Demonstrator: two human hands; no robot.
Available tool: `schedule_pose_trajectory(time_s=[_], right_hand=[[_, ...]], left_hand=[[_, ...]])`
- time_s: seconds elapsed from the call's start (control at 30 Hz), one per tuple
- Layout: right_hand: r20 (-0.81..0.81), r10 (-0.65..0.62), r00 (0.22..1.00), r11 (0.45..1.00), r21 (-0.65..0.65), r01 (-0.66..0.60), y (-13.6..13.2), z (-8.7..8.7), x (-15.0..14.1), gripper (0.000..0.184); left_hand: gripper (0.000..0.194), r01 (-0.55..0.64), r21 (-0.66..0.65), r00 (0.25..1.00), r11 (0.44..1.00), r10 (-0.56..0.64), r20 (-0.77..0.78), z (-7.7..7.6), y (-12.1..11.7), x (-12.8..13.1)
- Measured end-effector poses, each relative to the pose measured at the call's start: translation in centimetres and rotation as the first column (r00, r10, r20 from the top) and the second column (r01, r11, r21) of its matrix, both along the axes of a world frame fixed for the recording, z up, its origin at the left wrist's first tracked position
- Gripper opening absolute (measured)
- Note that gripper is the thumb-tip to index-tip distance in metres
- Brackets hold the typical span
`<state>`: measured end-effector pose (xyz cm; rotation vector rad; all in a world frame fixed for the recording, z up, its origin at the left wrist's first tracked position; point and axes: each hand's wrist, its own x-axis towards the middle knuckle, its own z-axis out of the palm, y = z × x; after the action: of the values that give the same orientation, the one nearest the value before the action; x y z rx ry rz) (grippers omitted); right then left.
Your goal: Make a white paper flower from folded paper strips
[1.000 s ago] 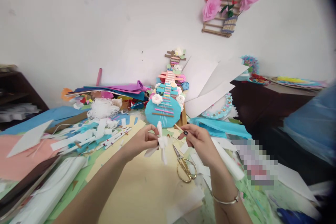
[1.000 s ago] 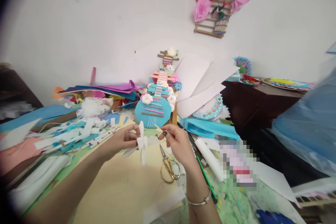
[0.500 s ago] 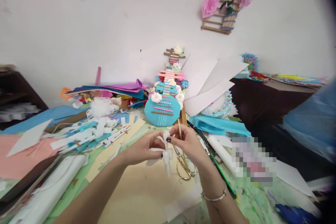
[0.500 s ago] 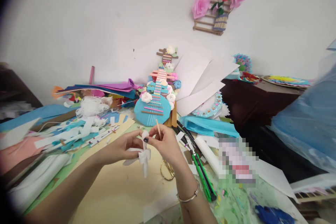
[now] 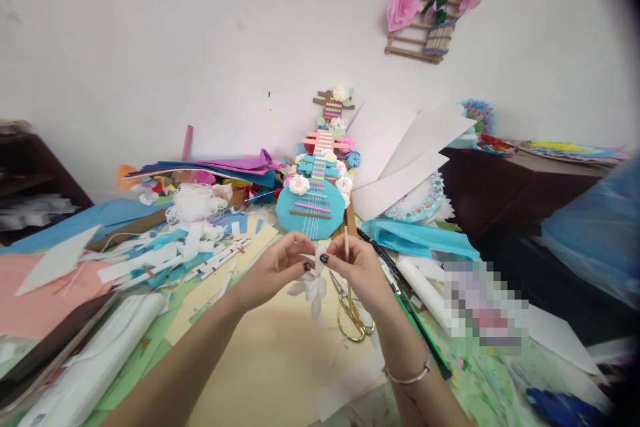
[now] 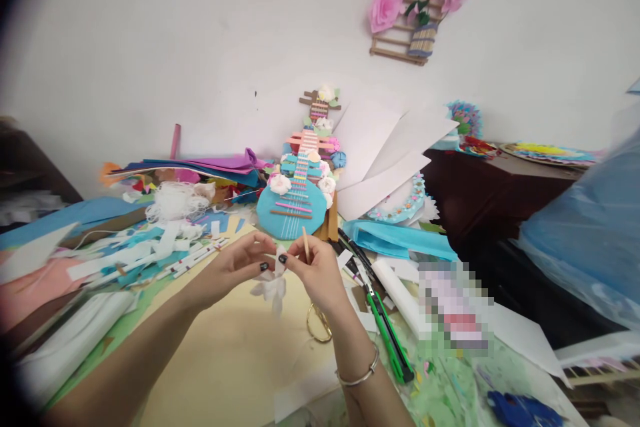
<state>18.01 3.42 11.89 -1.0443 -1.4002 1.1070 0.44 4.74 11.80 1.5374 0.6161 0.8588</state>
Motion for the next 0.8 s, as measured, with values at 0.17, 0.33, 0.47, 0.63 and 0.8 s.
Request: schedule_pose_trajectory(time_s=[0.17,0.33,0.47,0.63,0.8], right_hand=[[-0.064,0.053,0.997,0.999,0.004,-0.052,-0.12,0.00,-0.42,0.028],[-0.054,0.099,0.994,0.995,0.022,-0.098,-0.24,0.22,-0.49,0.026],[-0.013,0.105,0.994,0.993,0.063,-0.103,-0.29,0.18,-0.44,0.019],[0.039,0.117,0.992,0.992,0.047,-0.118,-0.27,-0.18,-0.32,0.011],[0.090,0.066,0.994,0.994,0.077,-0.072,-0.07,-0.61,-0.27,0.010]], left_hand=[[0.021,-0.012,0.052,0.999,0.999,0.014,-0.052,0.15,-0.05,-0.01],[0.026,-0.019,0.054,0.998,0.998,0.022,-0.061,0.39,-0.20,0.00],[0.026,-0.031,0.028,0.997,0.999,0.033,-0.068,0.41,-0.26,0.01],[0.027,-0.038,0.035,0.997,0.999,0.040,-0.064,0.24,-0.19,0.06],[0.026,-0.128,0.145,0.984,0.981,0.143,-0.102,0.05,0.00,0.08]])
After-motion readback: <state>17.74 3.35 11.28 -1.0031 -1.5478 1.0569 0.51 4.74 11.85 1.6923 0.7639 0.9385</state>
